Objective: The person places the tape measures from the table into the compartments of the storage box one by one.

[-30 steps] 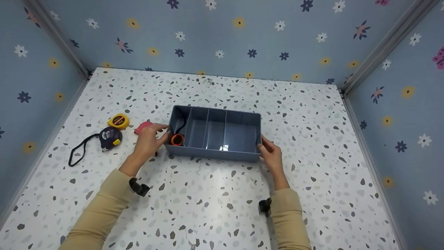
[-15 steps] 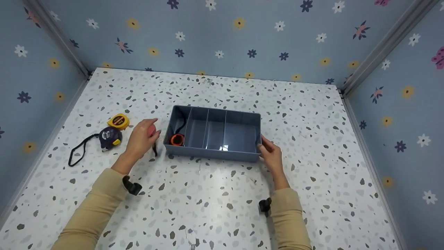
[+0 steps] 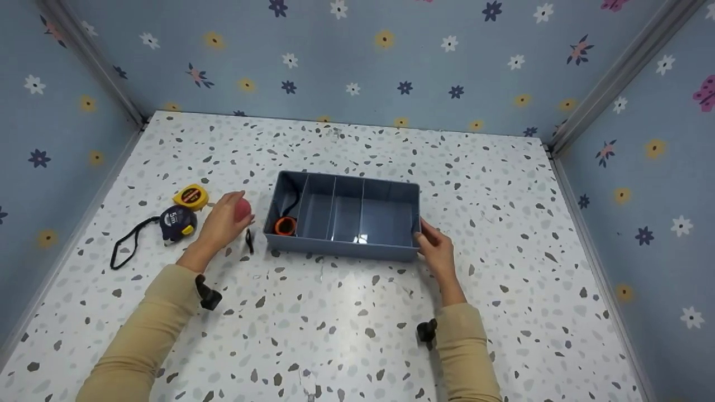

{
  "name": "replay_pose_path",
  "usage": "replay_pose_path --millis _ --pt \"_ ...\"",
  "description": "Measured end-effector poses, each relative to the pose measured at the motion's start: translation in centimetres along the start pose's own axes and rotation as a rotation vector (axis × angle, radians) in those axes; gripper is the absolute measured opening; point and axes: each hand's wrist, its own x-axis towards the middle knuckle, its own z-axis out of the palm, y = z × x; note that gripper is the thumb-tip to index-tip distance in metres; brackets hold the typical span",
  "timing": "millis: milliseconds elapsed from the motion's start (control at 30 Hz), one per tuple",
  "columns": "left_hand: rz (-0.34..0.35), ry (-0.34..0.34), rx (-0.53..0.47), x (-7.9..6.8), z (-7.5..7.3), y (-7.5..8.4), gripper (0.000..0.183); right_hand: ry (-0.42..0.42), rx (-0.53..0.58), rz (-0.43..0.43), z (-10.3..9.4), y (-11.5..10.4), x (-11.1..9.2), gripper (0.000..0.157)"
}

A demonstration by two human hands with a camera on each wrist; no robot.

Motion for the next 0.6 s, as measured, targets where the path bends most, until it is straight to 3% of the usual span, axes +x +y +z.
replay_pose_path --millis 133,333,600 --pt "-0.048 -0.048 0.001 0.4 0.1 -0.5 0.059 0.002 0.004 -0.012 -0.1 0.5 0.3 0.053" --pt "-0.112 -0.106 0.019 0.7 0.3 -1.3 0.062 0.042 0.015 -0.02 -0.4 3.8 2.0 0.048" --pt "-0.145 -0.14 0.058 1.2 0.5 -1.9 0.064 0.032 -0.006 -0.014 -0.3 3.1 1.7 0.055"
